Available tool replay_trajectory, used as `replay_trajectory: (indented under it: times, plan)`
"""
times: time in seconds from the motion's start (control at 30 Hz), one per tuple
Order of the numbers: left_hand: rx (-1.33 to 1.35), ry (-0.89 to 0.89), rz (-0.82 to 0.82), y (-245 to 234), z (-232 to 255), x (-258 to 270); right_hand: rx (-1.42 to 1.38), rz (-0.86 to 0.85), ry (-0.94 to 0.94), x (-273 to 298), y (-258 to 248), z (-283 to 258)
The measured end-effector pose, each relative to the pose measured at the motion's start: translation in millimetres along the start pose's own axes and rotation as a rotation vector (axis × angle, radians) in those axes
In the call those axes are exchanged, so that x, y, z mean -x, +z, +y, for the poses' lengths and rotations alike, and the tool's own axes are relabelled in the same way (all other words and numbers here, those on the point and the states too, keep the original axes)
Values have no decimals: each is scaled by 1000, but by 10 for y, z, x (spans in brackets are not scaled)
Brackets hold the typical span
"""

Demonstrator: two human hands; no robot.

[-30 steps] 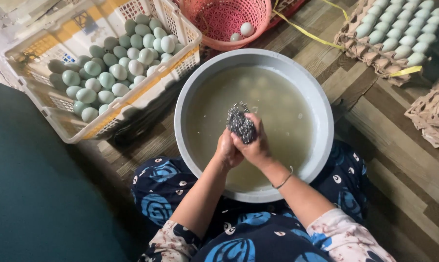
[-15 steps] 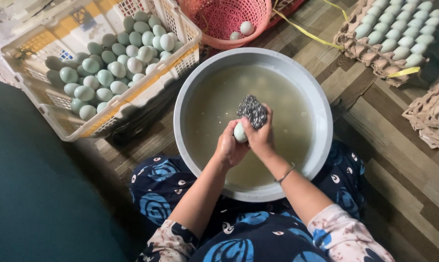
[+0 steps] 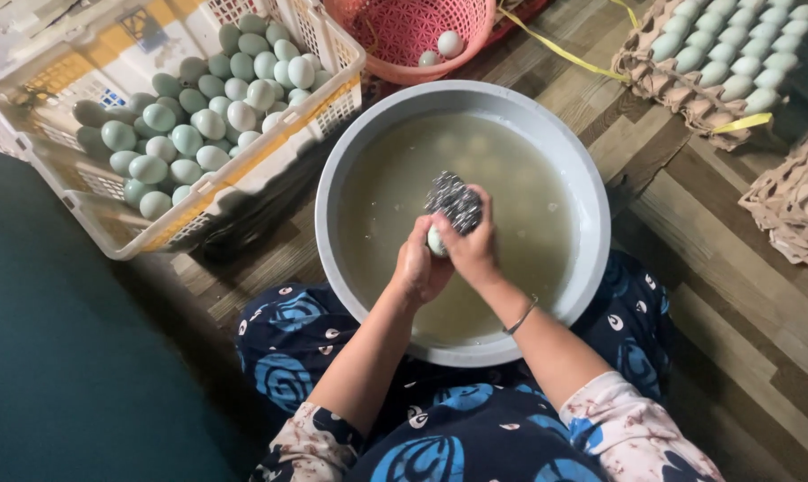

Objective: Washing individual eggs in a basin of water using a steel wool scrubber and placing them in a basket.

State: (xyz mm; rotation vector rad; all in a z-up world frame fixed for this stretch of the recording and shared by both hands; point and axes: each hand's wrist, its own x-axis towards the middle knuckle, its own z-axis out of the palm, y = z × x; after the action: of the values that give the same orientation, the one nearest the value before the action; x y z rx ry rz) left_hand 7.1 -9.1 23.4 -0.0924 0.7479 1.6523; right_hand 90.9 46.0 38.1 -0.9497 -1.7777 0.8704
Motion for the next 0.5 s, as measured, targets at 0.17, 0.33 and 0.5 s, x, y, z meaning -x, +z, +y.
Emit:
replay_trajectory:
  times: [0.17, 0.33, 0.5]
  plan:
    - [-192, 35, 81, 72, 18, 62, 84, 25, 35, 74, 20, -73]
    - [25, -28, 69, -58, -68, -73, -44, 5, 111, -59, -11, 89]
    - [-3, -38, 33, 36, 9, 32, 37, 3, 76, 51, 17, -133]
